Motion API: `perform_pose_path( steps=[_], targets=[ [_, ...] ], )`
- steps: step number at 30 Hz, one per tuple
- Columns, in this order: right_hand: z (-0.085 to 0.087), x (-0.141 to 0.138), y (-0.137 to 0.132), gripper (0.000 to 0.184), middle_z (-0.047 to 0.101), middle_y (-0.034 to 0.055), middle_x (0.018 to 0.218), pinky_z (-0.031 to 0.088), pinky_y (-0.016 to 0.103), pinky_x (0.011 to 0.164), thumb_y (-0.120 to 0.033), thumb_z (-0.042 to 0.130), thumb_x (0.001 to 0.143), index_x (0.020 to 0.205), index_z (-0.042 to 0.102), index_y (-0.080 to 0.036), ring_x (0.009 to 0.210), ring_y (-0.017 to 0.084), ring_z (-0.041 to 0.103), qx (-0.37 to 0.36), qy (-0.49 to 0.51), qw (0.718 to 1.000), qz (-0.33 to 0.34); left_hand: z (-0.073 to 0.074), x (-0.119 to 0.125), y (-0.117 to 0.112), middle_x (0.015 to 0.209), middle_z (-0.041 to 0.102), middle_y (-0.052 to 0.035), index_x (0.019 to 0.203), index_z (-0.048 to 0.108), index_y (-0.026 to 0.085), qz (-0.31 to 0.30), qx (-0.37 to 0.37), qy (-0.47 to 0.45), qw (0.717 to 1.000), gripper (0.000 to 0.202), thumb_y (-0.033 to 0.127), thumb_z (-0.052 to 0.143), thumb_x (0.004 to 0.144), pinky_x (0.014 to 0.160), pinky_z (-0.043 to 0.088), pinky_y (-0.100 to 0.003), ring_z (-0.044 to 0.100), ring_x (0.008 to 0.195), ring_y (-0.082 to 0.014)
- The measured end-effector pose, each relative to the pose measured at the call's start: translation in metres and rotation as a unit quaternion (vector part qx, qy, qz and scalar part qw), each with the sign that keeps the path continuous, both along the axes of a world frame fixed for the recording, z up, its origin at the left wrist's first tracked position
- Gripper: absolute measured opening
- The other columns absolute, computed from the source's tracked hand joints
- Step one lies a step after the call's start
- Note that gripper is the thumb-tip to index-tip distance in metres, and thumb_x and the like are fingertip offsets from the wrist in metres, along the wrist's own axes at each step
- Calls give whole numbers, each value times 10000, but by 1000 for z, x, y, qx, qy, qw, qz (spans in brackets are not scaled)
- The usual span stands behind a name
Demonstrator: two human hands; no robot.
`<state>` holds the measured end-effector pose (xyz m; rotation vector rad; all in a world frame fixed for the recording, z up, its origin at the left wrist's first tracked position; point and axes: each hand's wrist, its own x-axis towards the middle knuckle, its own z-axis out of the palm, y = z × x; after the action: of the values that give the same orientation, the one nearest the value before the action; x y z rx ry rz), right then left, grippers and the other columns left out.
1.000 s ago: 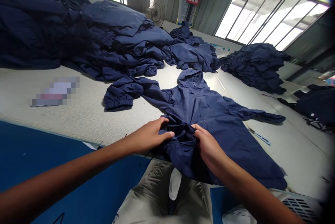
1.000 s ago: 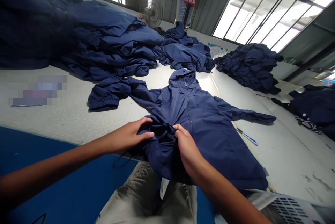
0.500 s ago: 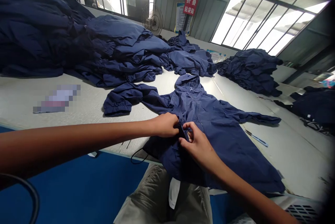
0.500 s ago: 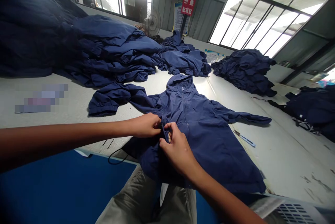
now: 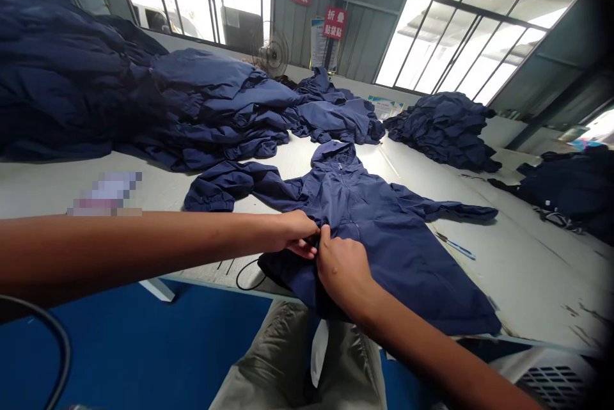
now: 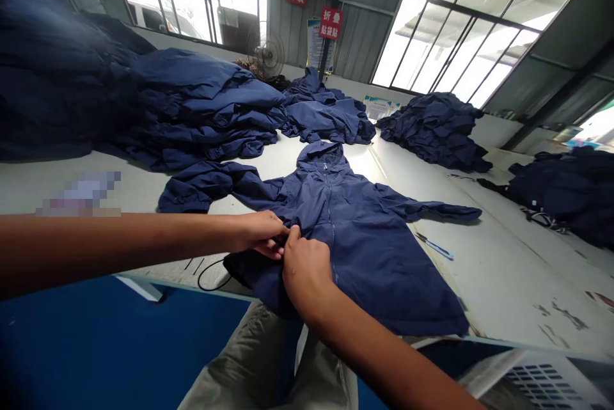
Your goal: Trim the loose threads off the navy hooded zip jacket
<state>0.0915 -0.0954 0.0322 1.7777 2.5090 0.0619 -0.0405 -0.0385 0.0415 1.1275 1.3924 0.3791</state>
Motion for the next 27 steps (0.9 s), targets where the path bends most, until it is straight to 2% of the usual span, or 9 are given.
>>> perform_pose_path(
  steps=[4, 8, 10, 13, 16, 19, 21, 24, 27],
  targets=[
    [-6, -3, -6, 441, 780, 221, 964, 549, 355, 715, -107, 476, 973, 1410, 524, -71, 904, 324, 791, 2, 41, 999, -31, -9, 3, -21, 1118, 705, -74, 1189, 666, 140, 87, 9, -80, 993, 275, 354, 664, 1016, 789, 625, -361, 702, 912, -184],
    [-15, 8, -13, 340, 767, 248, 960, 550, 401, 731, -125, 478, 965, 1265, 619, -52, 886, 367, 779, -4, 115, 990, -80, -20, 0, -45, 980, 714, -45, 986, 674, 123, 165, 48, -175, 969, 166, 272, 619, 1036, 816, 594, -312, 690, 863, -150],
    [-20, 16, -15, 304, 759, 251, 929, 541, 421, 767, -113, 439, 967, 1165, 665, -66, 881, 369, 770, -5, 176, 978, -115, -26, 0, -53, 928, 733, -47, 936, 666, 129, 195, 54, -225, 953, 181, 196, 546, 1055, 860, 571, -275, 700, 848, -134],
    [-31, 24, -11, 325, 760, 215, 966, 516, 441, 863, -129, 434, 950, 1169, 675, -122, 954, 350, 746, -5, 317, 938, -142, -37, 6, -55, 949, 775, -63, 1028, 669, 150, 241, 58, -292, 924, 198, 165, 475, 1063, 895, 564, -274, 734, 851, -145],
    [-42, 28, 2, 318, 758, 144, 1094, 500, 420, 935, -233, 495, 910, 1176, 664, -195, 1051, 312, 703, -21, 490, 860, -139, -48, 13, -47, 1011, 795, -76, 1092, 670, 164, 284, 80, -348, 890, 220, 174, 451, 1065, 915, 572, -290, 754, 890, -164],
    [-47, 29, 18, 341, 768, 84, 1044, 547, 379, 838, -407, 569, 836, 1109, 657, -223, 949, 272, 709, -73, 649, 746, -132, -51, 16, -35, 1029, 801, -81, 1087, 691, 160, 310, 98, -397, 858, 236, 163, 457, 1053, 925, 578, -298, 756, 910, -171],
    [-46, 30, 26, 383, 778, 66, 977, 566, 356, 766, -458, 642, 762, 1065, 665, -225, 855, 246, 717, -117, 724, 668, -127, -49, 15, -29, 1014, 800, -89, 1078, 712, 142, 309, 92, -425, 846, 212, 168, 506, 1032, 909, 591, -326, 752, 898, -185],
    [-40, 31, 32, 326, 794, 54, 971, 583, 316, 737, -390, 724, 719, 999, 700, -225, 817, 207, 728, -174, 783, 585, -120, -45, 9, -19, 998, 782, -92, 1063, 720, 114, 297, 58, -452, 839, 197, 258, 591, 1026, 854, 611, -370, 741, 871, -194],
    [-35, 29, 36, 164, 806, 38, 959, 602, 274, 720, -269, 720, 776, 931, 728, -216, 797, 174, 740, -258, 840, 462, -117, -45, 2, -11, 993, 751, -62, 1059, 702, 125, 292, 28, -460, 838, 275, 390, 636, 1027, 796, 614, -361, 721, 841, -174]
  ],
)
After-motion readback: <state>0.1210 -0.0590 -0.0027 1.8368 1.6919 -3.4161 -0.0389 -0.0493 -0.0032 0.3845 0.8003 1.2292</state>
